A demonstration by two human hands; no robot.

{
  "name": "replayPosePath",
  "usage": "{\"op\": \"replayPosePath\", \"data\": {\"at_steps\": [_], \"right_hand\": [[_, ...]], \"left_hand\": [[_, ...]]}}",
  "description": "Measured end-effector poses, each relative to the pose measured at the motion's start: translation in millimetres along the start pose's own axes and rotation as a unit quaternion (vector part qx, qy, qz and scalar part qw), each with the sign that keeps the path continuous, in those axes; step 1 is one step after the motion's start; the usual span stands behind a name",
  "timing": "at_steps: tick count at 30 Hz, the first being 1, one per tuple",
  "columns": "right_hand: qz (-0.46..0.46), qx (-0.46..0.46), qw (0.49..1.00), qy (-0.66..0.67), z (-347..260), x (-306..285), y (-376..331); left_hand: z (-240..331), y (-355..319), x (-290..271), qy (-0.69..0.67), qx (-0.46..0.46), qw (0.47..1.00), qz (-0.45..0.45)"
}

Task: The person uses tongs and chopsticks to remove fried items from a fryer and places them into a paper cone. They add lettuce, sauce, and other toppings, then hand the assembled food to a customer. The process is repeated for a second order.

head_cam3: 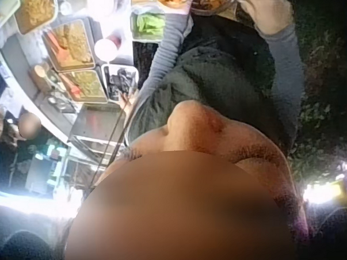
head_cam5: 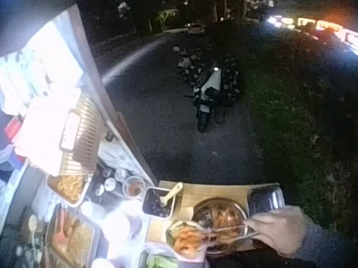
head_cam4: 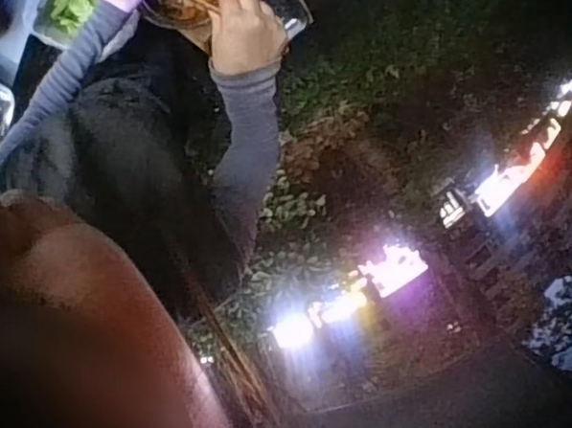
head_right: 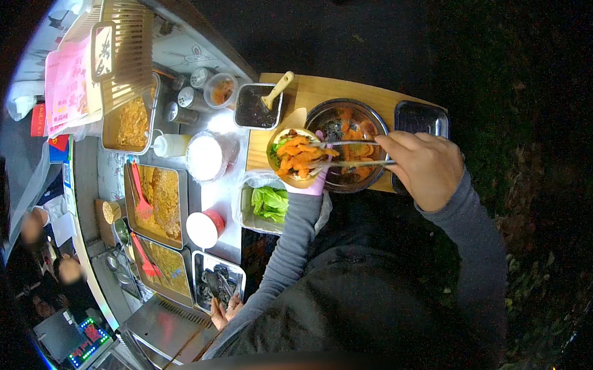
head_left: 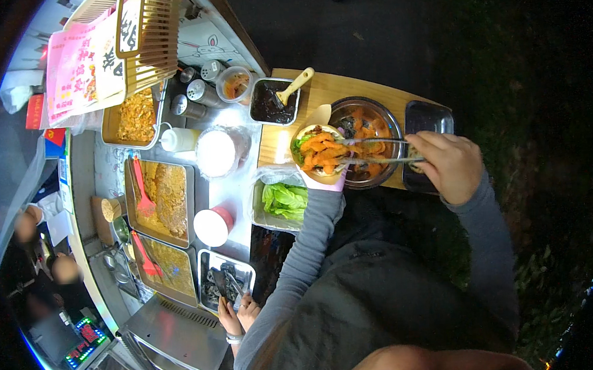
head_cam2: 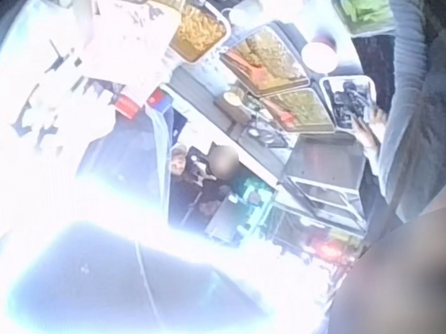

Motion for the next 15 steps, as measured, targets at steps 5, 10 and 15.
{"op": "replayPosePath", "data": {"at_steps": [5,10,15], "right_hand": [[-0.010,-0.050,0.998,-0.026,-13,23,7],[0.001,-0.009,1.000,-0.020,-12,21,6],[-0.047,0.068,0.996,-0.038,28,32,8]], "left_hand": [[4,-3,-4,0.137,0.047,0.989,0.001],[15,2,-28,0.213,0.092,0.969,0.086],[46,-4,-16,-0.104,0.061,0.992,-0.047]]}}
Point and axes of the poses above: each hand's wrist, its own y-axis towards the middle knuckle, its own x-axis out of the palm, z = x × y, the point moved 6 cm from there along y, towards the middle knuckle, and after that the axes turned 1 degree about x, right-handed, at the moved point
